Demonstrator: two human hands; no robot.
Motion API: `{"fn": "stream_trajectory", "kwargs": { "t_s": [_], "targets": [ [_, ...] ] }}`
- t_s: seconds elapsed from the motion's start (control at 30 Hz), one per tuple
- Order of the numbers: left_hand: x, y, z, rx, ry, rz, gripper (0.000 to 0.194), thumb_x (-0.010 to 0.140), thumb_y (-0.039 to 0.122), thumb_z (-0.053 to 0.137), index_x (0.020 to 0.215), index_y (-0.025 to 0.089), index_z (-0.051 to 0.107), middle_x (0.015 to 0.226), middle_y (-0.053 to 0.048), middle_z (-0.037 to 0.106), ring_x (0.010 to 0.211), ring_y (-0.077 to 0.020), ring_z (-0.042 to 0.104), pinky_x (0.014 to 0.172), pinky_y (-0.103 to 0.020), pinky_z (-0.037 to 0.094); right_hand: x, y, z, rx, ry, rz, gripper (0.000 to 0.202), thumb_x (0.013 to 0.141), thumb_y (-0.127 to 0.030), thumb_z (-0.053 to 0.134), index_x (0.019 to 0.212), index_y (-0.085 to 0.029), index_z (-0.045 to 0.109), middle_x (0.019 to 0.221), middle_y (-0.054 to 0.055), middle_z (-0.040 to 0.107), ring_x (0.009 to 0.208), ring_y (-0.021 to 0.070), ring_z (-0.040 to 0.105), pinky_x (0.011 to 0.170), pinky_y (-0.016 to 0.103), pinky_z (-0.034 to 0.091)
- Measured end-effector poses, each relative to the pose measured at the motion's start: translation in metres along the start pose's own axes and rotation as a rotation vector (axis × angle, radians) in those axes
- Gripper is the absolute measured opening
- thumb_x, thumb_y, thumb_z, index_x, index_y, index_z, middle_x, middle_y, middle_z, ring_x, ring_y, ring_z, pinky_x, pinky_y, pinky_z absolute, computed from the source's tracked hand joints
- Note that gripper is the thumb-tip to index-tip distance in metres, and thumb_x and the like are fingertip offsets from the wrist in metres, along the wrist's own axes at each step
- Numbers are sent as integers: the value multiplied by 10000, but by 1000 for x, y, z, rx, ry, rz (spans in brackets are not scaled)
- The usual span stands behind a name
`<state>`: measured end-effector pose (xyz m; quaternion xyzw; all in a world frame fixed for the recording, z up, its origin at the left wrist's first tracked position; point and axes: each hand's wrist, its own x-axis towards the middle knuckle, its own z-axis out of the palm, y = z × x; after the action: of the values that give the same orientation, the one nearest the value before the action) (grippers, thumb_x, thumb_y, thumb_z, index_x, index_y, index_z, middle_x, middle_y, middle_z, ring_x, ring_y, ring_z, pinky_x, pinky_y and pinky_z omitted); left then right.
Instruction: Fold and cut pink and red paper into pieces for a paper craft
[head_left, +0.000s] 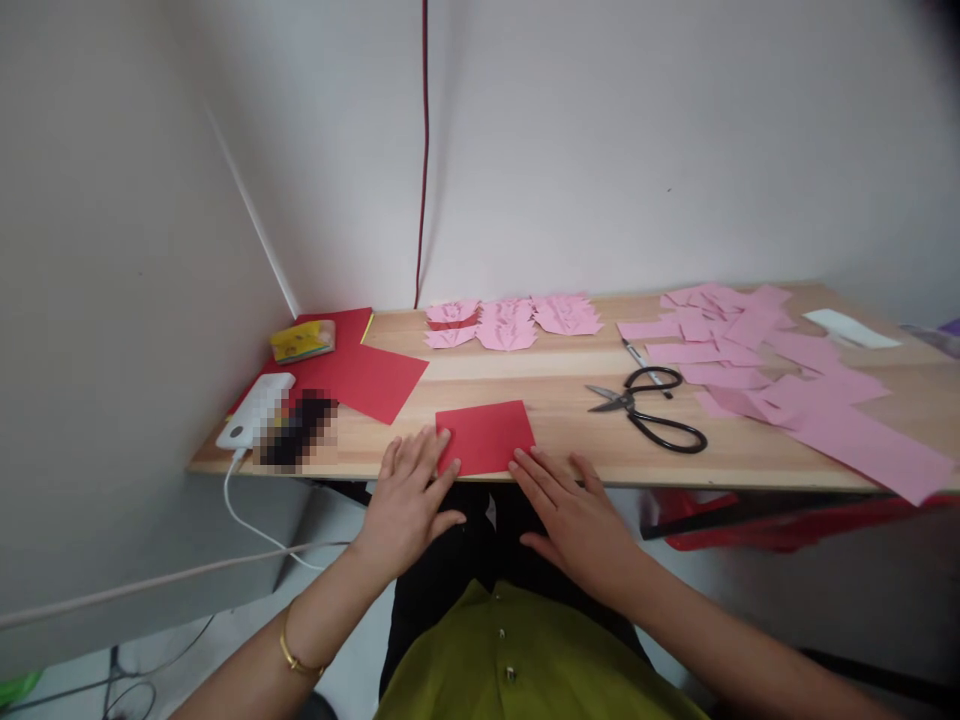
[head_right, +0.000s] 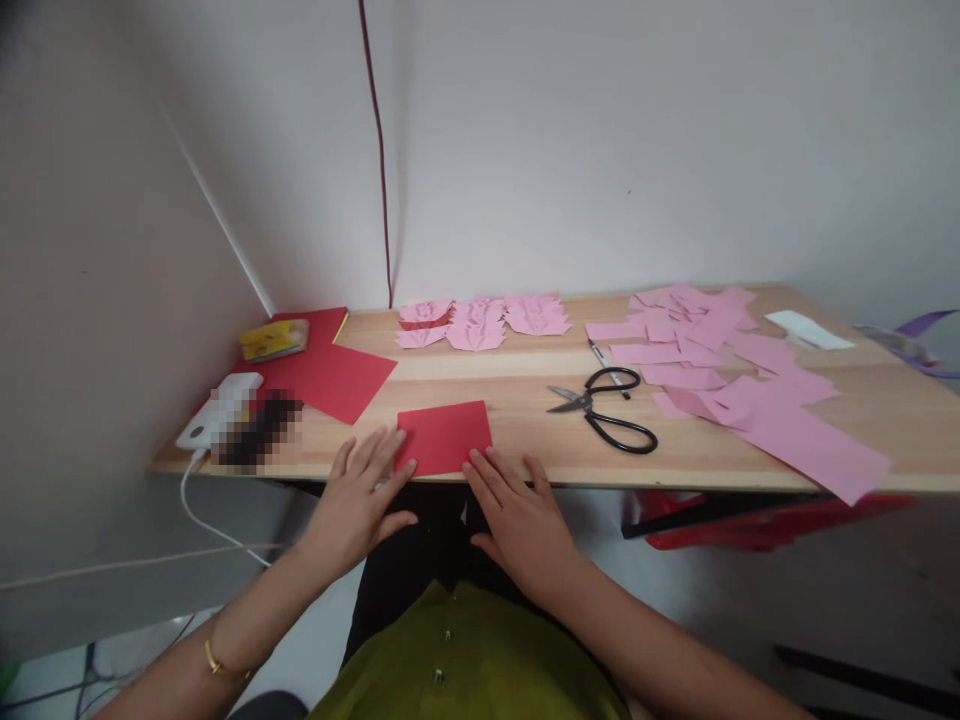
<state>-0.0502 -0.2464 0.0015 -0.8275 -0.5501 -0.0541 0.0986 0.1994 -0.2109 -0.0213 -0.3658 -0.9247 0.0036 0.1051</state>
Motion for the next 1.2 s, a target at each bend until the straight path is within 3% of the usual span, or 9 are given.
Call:
{"fn": "stream_trajectory", "kwargs": {
  "t_s": [0.17,0.43,0.57,0.63,0.73,0.87,1.07,1.13,1.2],
  "targets": [
    [4,5,3,-78,-45,31,536,809,439,610,1221,109,517,1383,-173,484,1299,-274,430,1116,-478,266,-2,-2,0,1,-7,18,626,865,-320,516,1443,-180,318,1498,101,324,1374,251,297,1083,552,198],
    [1,-1,-4,-76,-33,17,555,793,540,577,1170,133,549,1347,-177,520,1262,-294,471,1088,-524,264,-13,7,-6,13,-17,-15,605,876,-285,494,1443,-181,310,1479,93,372,1358,242,327,1089,543,205],
    [28,0,-22,-119,-90,-69,431,875,537,442,966,161,634,1122,-128,674,1048,-253,615,1029,-491,324,-1,8,-19,90,-25,13,511,892,-377,496,1371,-209,431,1405,105,479,1292,262,413,1066,548,231],
    [48,0,-25,-124,-84,-78,407,941,449,341,990,175,638,1041,-107,695,985,-224,627,1010,-464,337,12,8,-24,136,-3,70,455,900,-426,484,1298,-208,509,1352,107,533,1229,265,472,1064,542,227],
    [73,-1,-12,-144,-29,-12,444,936,446,355,1288,224,511,1384,-111,494,1279,-246,433,1079,-471,247,31,10,-25,175,21,120,490,884,-468,503,1272,-170,533,1347,122,535,1224,277,473,1075,531,214],
    [84,-5,17,-175,-176,89,690,845,634,395,1425,264,349,1524,-106,277,1397,-303,235,1096,-522,193,38,20,-23,229,-42,57,558,842,-489,566,1293,-165,520,1357,128,525,1257,292,451,1058,526,251],
    [86,-12,26,-197,-194,26,718,831,679,352,1440,302,312,1541,-78,238,1408,-298,212,1107,-539,158,36,60,-37,342,-69,60,312,910,-410,457,980,-210,685,1035,83,704,969,228,633,853,376,443],
    [89,-17,26,-192,-196,-25,708,828,683,356,1429,311,336,1540,-82,239,1404,-305,222,1101,-557,150,36,85,-41,330,12,199,305,897,-399,458,939,-200,686,963,89,710,877,226,647,775,345,471],
    [92,-21,27,-192,-191,-48,705,822,689,360,1416,310,363,1537,-90,244,1401,-307,229,1097,-564,148,31,115,-45,228,200,366,308,873,-385,479,1007,-179,665,1050,124,684,954,260,623,814,375,466]
  ]
}}
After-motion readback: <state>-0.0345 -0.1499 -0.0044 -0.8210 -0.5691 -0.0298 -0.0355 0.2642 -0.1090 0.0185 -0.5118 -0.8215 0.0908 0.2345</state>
